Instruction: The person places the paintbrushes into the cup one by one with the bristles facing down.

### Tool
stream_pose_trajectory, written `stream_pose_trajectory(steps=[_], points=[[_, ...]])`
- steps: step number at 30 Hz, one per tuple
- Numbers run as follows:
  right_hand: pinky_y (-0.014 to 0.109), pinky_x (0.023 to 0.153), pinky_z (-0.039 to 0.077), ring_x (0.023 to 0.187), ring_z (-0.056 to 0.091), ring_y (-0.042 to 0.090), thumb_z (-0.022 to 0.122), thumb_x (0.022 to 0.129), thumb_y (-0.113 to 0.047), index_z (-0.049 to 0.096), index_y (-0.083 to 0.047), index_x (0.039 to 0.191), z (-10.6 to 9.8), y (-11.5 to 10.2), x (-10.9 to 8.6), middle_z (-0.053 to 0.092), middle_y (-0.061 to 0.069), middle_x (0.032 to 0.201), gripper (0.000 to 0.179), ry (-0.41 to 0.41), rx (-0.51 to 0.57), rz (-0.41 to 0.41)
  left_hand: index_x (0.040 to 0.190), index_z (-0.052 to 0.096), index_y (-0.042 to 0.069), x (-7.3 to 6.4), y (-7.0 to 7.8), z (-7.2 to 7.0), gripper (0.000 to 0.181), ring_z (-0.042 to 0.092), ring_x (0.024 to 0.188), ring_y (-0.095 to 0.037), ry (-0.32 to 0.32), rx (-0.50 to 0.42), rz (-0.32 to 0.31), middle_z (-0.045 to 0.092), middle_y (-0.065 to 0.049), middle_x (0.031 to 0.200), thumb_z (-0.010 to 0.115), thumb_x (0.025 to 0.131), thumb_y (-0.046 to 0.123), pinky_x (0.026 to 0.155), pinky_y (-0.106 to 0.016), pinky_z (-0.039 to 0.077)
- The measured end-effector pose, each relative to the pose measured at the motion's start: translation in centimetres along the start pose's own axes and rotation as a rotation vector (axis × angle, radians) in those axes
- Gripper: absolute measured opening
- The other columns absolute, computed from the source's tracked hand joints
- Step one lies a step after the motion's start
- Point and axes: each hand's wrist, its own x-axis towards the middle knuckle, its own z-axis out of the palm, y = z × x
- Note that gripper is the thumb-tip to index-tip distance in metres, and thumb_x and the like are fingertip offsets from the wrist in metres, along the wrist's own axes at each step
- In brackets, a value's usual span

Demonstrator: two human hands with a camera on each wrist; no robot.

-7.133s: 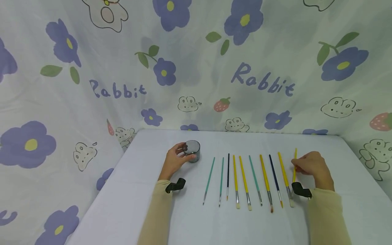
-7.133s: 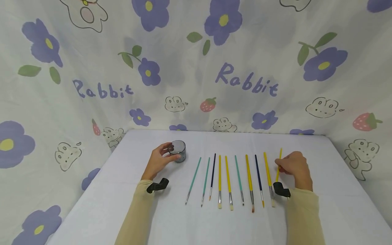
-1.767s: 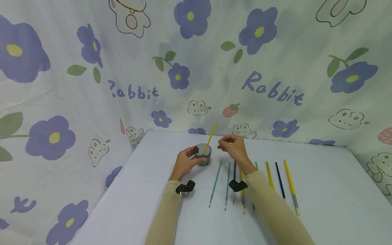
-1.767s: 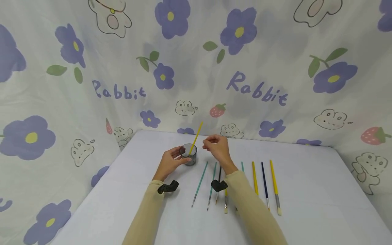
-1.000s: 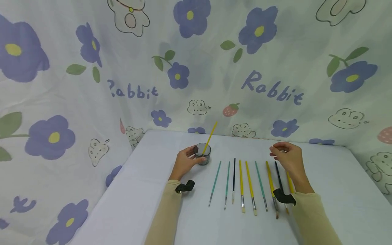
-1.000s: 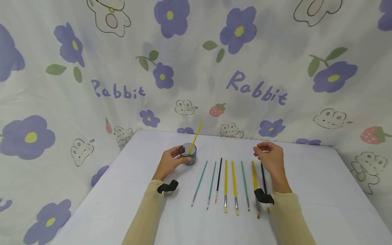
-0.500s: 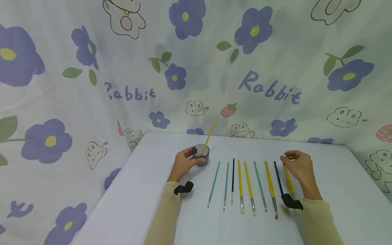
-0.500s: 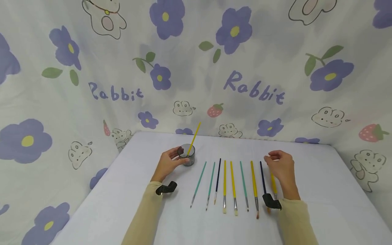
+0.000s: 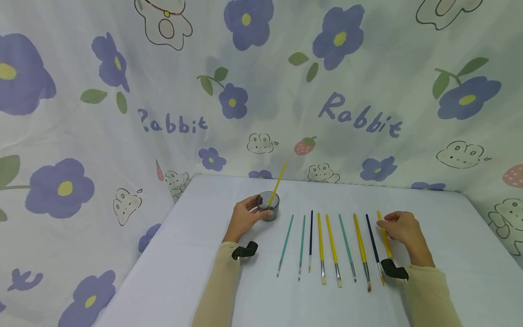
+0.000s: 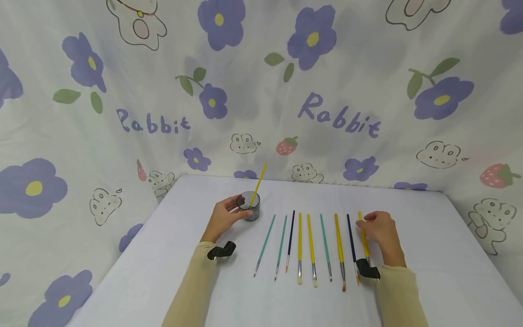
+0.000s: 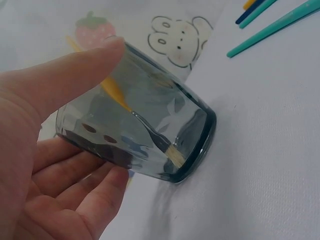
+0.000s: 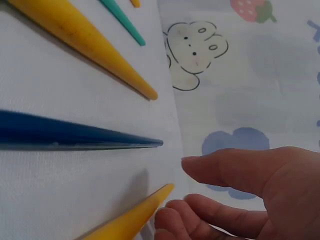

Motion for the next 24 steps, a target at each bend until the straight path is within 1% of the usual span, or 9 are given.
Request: stream_pose_trajectory(steps=[3, 7, 11, 14, 17, 24], points=[[0.027, 0.060, 0.056, 0.072, 0.065, 0.018, 0.068, 0.096, -0.023, 0.059, 0.015, 0.121, 0.00, 0.12, 0.12, 0.068, 0.024, 0.097, 0.047, -0.040, -0.018, 0.015, 0.145, 0.057, 0.002, 0.00, -0.01, -0.01, 0.083, 0.059, 0.138, -0.033, 0.000, 0.004, -0.003, 0.064, -0.016, 0.142, 0.094, 0.076, 0.028, 0.113, -0.039, 0.054], [0.026, 0.061, 0.057, 0.074, 0.065, 0.019, 0.070, 0.094, -0.022, 0.059, 0.015, 0.119, 0.08, 0.41, 0.30, 0.068, 0.021, 0.091, 0.046, -0.070, -0.043, 0.032, 0.146, 0.057, 0.003, 0.01, 0.07, 0.03, 0.083, 0.058, 0.138, -0.033, -0.003, 0.002, -0.011, 0.064, -0.016, 0.142, 0.094, 0.076, 0.028, 0.113, -0.039, 0.053], [0.025, 0.060, 0.056, 0.073, 0.064, 0.018, 0.072, 0.092, -0.021, 0.063, 0.014, 0.112, 0.12, 0.66, 0.32, 0.068, 0.017, 0.086, 0.042, -0.095, -0.071, 0.036, 0.146, 0.057, 0.002, 0.00, 0.12, 0.06, 0.083, 0.058, 0.138, -0.032, -0.005, -0.004, -0.016, 0.064, -0.016, 0.142, 0.094, 0.076, 0.028, 0.113, -0.039, 0.053], [0.025, 0.058, 0.053, 0.070, 0.062, 0.018, 0.073, 0.090, -0.020, 0.067, 0.011, 0.103, 0.18, 0.63, 0.18, 0.067, 0.014, 0.080, 0.035, -0.100, -0.102, 0.027, 0.146, 0.057, 0.002, -0.05, 0.17, 0.06, 0.083, 0.059, 0.138, -0.032, -0.001, -0.004, -0.018, 0.064, -0.016, 0.142, 0.094, 0.076, 0.027, 0.113, -0.038, 0.053], [0.025, 0.057, 0.051, 0.068, 0.060, 0.019, 0.073, 0.089, -0.019, 0.068, 0.010, 0.097, 0.17, 0.42, -0.01, 0.065, 0.012, 0.076, 0.030, -0.097, -0.129, 0.035, 0.147, 0.056, 0.002, -0.05, 0.15, 0.06, 0.084, 0.058, 0.138, -0.033, -0.003, 0.000, -0.015, 0.063, -0.016, 0.143, 0.094, 0.077, 0.028, 0.113, -0.038, 0.053], [0.025, 0.056, 0.050, 0.065, 0.060, 0.018, 0.070, 0.091, -0.022, 0.069, 0.011, 0.097, 0.09, 0.31, -0.07, 0.066, 0.010, 0.071, 0.033, -0.101, -0.147, 0.046, 0.148, 0.054, 0.000, -0.11, 0.33, 0.01, 0.086, 0.057, 0.139, -0.033, -0.007, -0.002, -0.011, 0.063, -0.017, 0.143, 0.094, 0.077, 0.029, 0.114, -0.039, 0.053]])
